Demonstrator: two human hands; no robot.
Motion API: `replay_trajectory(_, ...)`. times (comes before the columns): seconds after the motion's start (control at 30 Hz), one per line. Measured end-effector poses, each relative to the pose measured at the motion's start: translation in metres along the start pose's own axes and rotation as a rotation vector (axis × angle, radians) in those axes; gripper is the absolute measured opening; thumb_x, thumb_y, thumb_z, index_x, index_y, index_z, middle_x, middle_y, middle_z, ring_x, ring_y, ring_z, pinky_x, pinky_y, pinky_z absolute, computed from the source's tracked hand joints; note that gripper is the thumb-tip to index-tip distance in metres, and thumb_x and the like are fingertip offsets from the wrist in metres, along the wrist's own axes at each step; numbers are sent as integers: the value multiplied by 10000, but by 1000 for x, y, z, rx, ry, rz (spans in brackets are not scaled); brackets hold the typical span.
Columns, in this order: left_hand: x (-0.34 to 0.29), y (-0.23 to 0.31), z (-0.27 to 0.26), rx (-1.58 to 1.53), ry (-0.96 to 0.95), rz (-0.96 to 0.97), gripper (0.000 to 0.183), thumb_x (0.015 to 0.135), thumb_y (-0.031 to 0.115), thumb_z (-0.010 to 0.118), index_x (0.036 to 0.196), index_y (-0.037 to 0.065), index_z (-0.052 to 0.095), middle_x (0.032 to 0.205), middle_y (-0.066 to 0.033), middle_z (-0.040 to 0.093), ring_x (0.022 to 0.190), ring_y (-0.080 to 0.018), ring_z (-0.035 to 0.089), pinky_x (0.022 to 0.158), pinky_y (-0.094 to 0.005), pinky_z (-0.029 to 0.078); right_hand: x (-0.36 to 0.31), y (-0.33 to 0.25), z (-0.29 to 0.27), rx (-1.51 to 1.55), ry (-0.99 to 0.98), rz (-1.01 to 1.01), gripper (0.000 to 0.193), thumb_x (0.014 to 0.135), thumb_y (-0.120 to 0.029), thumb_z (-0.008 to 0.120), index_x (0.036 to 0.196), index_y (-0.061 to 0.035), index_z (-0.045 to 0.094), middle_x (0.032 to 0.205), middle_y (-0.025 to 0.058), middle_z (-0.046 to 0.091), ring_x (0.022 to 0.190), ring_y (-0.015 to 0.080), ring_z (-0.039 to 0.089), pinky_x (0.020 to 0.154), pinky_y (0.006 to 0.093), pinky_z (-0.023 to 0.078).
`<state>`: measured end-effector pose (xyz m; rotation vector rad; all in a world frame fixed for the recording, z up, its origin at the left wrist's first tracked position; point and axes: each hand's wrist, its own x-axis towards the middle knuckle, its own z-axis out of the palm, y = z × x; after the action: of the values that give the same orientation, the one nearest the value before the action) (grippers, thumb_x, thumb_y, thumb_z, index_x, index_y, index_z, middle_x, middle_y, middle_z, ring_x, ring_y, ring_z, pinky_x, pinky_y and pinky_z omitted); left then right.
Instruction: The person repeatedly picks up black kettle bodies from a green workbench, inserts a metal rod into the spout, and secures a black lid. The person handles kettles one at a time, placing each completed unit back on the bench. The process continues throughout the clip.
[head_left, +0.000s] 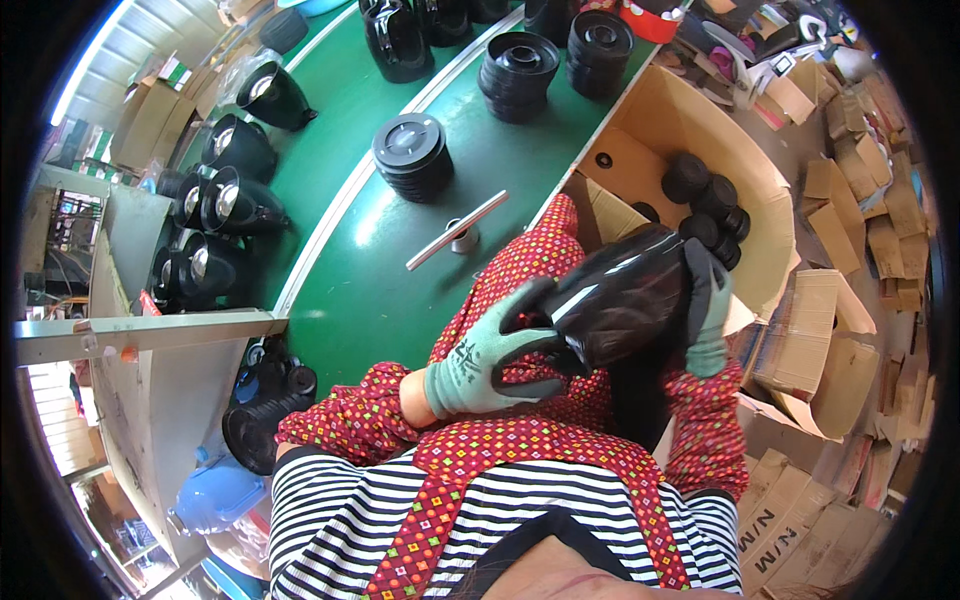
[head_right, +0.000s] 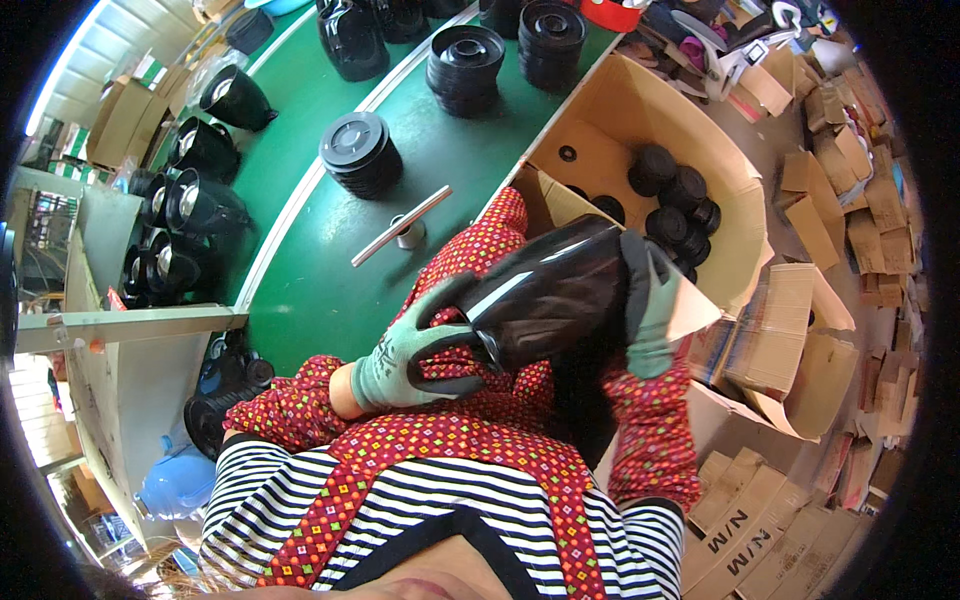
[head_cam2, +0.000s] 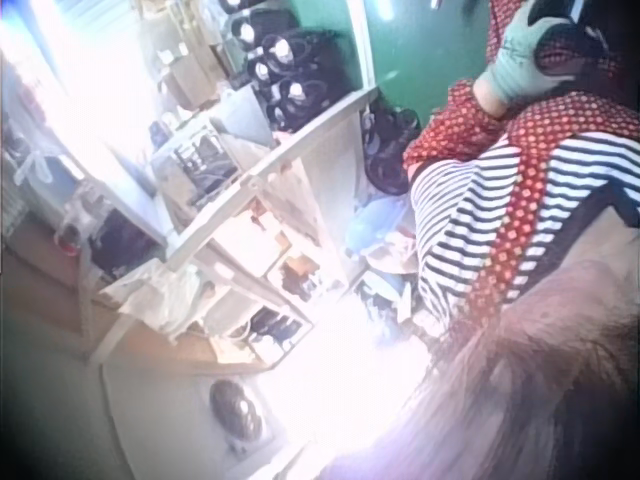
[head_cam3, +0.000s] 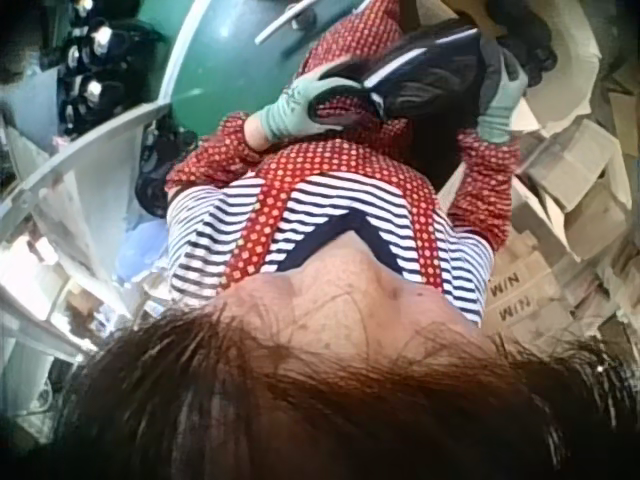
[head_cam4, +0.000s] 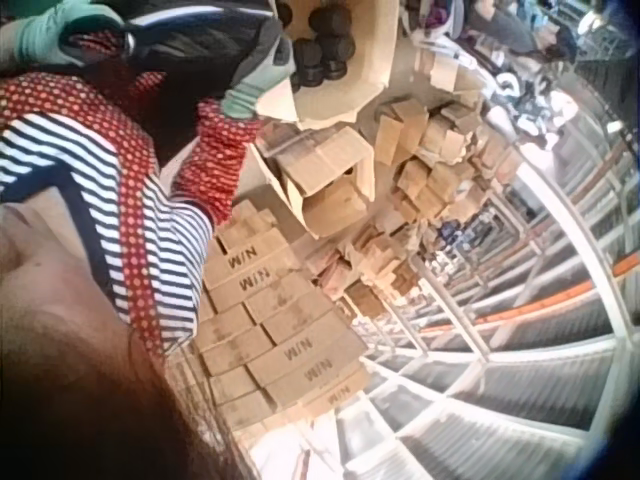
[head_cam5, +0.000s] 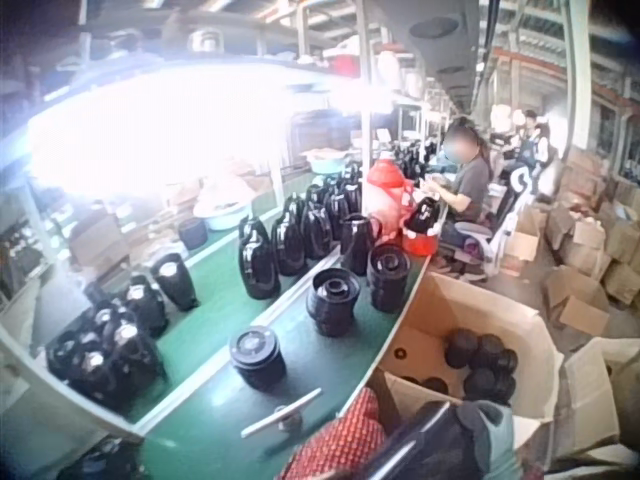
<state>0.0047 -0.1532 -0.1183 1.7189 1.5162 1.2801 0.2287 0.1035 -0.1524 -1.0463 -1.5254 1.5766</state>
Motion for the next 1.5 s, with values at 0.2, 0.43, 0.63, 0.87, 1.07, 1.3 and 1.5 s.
replay_trajectory(0.2, -39, -79, -46, 578, 101, -393, 1062, 679, 153, 941, 1591, 67, 404, 1629, -271, 377, 1498, -468, 388, 1242, -505, 349, 7, -25, 21, -734, -320, -405, 197, 895, -183, 779, 963, 1, 777, 865, 127, 734, 816, 261, 724, 776, 375, 565)
replay_trajectory(0.43, -30, -171, -96, 586, -107, -605, 915, 869, 161, 810, 1659, 154, 347, 1507, -289, 526, 1336, -479, 559, 1104, -481, 485, -29, -39, 68, -1116, -412, -601, 355, 910, -449, 734, 876, -95, 740, 1003, 150, 598, 986, 340, 593, 839, 501, 432)
replay_trajectory(0.63, -3, -124, -81, -111, 266, -611, 644, 912, -25, 693, 1537, 34, 551, 1207, -187, 751, 972, -137, 674, 849, -345, 562, -3, -63, 31, -443, -848, -170, 328, 962, -241, 724, 1239, -67, 753, 1270, 195, 662, 1126, 351, 667, 973, 420, 521)
replay_trajectory(0.87, 119, 16, -84, 262, -224, -247, 744, 861, -42, 706, 1571, 32, 497, 1155, -244, 708, 963, -416, 726, 888, -403, 565, 75, -78, 80, -686, -519, -1041, 613, 760, -276, 746, 1340, -80, 719, 1325, 182, 658, 1295, 410, 581, 1194, 587, 349)
replay_trajectory(1.07, 166, 23, -89, 73, -295, -134, 871, 781, 388, 854, 1469, -67, 575, 1248, -254, 695, 1096, -377, 717, 936, -445, 564, 90, 1, 65, -308, -675, -714, 332, 934, -181, 709, 1224, -21, 718, 1151, 161, 702, 1082, 359, 670, 1009, 484, 496)
replay_trajectory(1.3, 187, -26, -31, -448, -482, 216, 447, 1006, 360, 570, 1115, -46, 721, 1075, -232, 728, 1170, -443, 684, 1184, -661, 350, 58, 1, 34, -428, -625, -429, 298, 962, -225, 651, 1135, 10, 712, 1121, 187, 698, 1088, 379, 661, 1052, 482, 461)
replay_trajectory(1.5, 172, -5, 2, -528, -329, -1, 286, 952, 143, 615, 1167, -4, 733, 1083, -182, 657, 1089, -386, 606, 1033, -512, 439, 59, 10, 29, -335, -577, -474, 391, 1013, -314, 576, 1184, 20, 687, 1156, 199, 694, 1156, 402, 619, 1069, 486, 435)
